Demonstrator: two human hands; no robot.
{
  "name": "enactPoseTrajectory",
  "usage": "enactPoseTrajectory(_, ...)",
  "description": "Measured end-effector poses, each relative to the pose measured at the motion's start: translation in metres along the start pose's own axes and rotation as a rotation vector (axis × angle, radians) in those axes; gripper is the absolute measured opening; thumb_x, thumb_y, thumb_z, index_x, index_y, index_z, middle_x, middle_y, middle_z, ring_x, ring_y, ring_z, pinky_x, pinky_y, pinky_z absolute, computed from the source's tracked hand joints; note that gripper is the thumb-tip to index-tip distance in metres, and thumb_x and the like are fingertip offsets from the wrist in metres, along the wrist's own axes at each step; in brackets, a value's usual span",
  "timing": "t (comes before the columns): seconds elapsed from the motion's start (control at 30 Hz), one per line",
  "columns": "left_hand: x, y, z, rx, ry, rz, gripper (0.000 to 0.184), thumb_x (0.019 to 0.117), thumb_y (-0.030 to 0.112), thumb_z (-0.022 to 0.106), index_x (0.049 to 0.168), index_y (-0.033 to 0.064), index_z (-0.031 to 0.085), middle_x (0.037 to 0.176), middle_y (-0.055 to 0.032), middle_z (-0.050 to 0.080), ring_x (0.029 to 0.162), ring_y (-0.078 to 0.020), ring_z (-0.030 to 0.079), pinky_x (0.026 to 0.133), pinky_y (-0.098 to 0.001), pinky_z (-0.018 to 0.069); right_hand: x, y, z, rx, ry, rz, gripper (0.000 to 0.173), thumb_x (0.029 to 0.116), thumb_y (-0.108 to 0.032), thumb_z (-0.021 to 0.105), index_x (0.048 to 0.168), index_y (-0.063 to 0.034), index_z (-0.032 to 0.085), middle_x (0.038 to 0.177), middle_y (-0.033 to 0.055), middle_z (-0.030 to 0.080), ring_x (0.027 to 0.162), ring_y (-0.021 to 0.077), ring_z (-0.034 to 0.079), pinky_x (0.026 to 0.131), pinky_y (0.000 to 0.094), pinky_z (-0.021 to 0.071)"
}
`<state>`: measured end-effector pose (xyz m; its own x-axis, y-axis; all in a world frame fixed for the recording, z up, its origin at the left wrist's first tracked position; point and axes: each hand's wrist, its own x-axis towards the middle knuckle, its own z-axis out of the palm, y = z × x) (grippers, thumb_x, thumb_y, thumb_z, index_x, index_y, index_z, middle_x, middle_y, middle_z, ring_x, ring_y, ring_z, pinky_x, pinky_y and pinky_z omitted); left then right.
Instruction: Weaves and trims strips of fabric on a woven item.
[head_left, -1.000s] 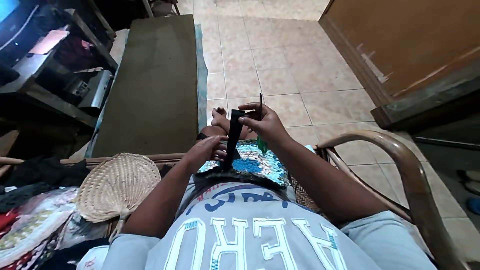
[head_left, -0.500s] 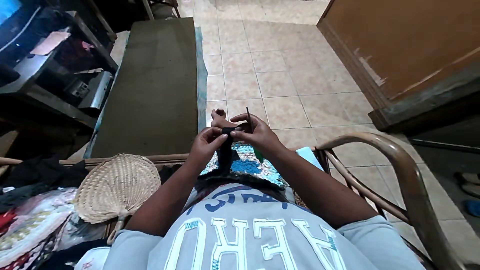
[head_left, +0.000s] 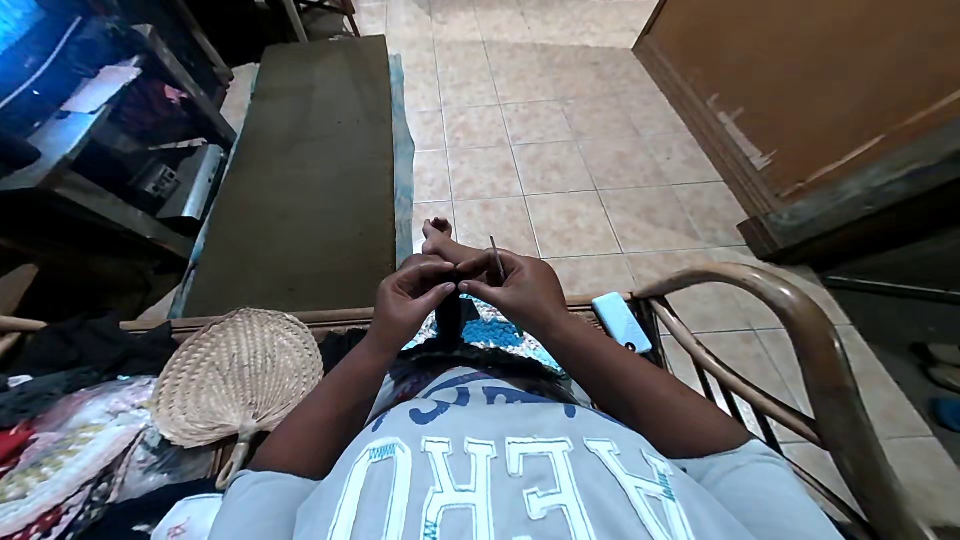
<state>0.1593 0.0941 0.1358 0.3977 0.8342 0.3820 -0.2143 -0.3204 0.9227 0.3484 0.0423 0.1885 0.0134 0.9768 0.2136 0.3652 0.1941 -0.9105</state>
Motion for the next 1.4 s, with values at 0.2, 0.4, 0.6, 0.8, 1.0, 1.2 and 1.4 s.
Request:
enactPoseTrajectory(0.2, -0.005, -0.001, -0.001, 0.07, 0.016, 0.035, 0.031, 0.0859, -0.007, 0.072, 0.117, -0.0038, 0.069, 0.114, -0.0059, 0.073, 0.097, -0.0102, 0.072, 0.09, -0.0304, 0.0602, -0.005, -0.001, 0.002, -0.141, 0.064, -0.092, 0.019, 0.0825, -0.003, 0.08, 0.101, -0.0034, 0.077, 0.079, 0.0009, 0.069, 0.059, -0.0037, 0.047, 0.057, 0.0139, 0.0397)
enactPoseTrajectory(0.4, -0.009, 0.002, -0.001, 0.228, 0.043, 0.066, 0.025, 0.0852, -0.003, 0.075, 0.11, -0.0041, 0.071, 0.108, -0.007, 0.074, 0.094, -0.0096, 0.072, 0.088, -0.0293, 0.0609, -0.001, 0.028, 0.008, 0.084, -0.002, -0.14, 0.02, 0.0836, 0.003, 0.076, 0.103, 0.0011, 0.074, 0.093, 0.0007, 0.072, 0.065, -0.0063, 0.051, 0.06, 0.0122, 0.0446)
enactPoseTrajectory(0.6, -0.01, -0.002, -0.001, 0.334, 0.047, 0.136, 0.02, 0.0844, -0.002, 0.076, 0.105, -0.0015, 0.073, 0.102, -0.0059, 0.073, 0.093, -0.0094, 0.071, 0.087, -0.0284, 0.06, -0.002, 0.032, 0.009, 0.12, -0.014, -0.144, 0.019, 0.0829, 0.002, 0.076, 0.101, -0.0023, 0.076, 0.089, -0.0035, 0.072, 0.063, -0.0074, 0.048, 0.059, 0.0116, 0.0419)
enactPoseTrajectory(0.8, -0.012, 0.002, 0.004, 0.388, 0.053, 0.158, 0.017, 0.0838, -0.004, 0.074, 0.101, -0.0023, 0.072, 0.104, -0.0073, 0.069, 0.092, -0.0073, 0.068, 0.085, -0.0248, 0.0589, -0.004, 0.036, 0.01, 0.062, 0.001, -0.139, 0.019, 0.0823, -0.002, 0.078, 0.101, -0.0043, 0.077, 0.084, -0.0044, 0.07, 0.06, -0.0074, 0.045, 0.056, 0.0118, 0.0388)
enactPoseTrajectory(1.0, -0.011, -0.015, -0.01, 0.378, 0.101, 0.054, 0.015, 0.0899, 0.001, 0.071, 0.104, -0.003, 0.07, 0.103, -0.0083, 0.071, 0.096, -0.0101, 0.069, 0.089, -0.0293, 0.0584, -0.023, 0.016, 0.0, 0.656, -0.074, 0.357, 0.017, 0.1057, -0.017, 0.051, 0.112, -0.0106, 0.065, 0.078, -0.0055, 0.062, 0.055, -0.0008, 0.052, 0.052, 0.0144, 0.0465)
enactPoseTrajectory(1.2, -0.021, -0.013, -0.026, 0.229, 0.206, -0.155, 0.029, 0.0884, 0.0, 0.074, 0.115, 0.0004, 0.063, 0.101, -0.0033, 0.07, 0.086, -0.0082, 0.069, 0.081, -0.0282, 0.06, -0.075, 0.028, 0.002, 0.281, -0.787, -0.049, 0.045, 0.1069, -0.03, 0.051, 0.14, 0.0001, 0.056, 0.127, 0.0111, 0.062, 0.118, 0.0122, 0.057, 0.104, 0.0295, 0.0469)
enactPoseTrajectory(1.4, -0.03, -0.008, -0.041, 0.228, 0.302, -0.232, 0.022, 0.0871, -0.002, 0.075, 0.108, -0.002, 0.069, 0.097, -0.0045, 0.073, 0.085, -0.0083, 0.07, 0.081, -0.0274, 0.06, -0.085, 0.055, -0.013, 0.057, -0.672, -0.257, 0.04, 0.1023, -0.013, 0.04, 0.126, -0.0045, 0.071, 0.12, 0.017, 0.063, 0.116, 0.0195, 0.056, 0.103, 0.0318, 0.0442)
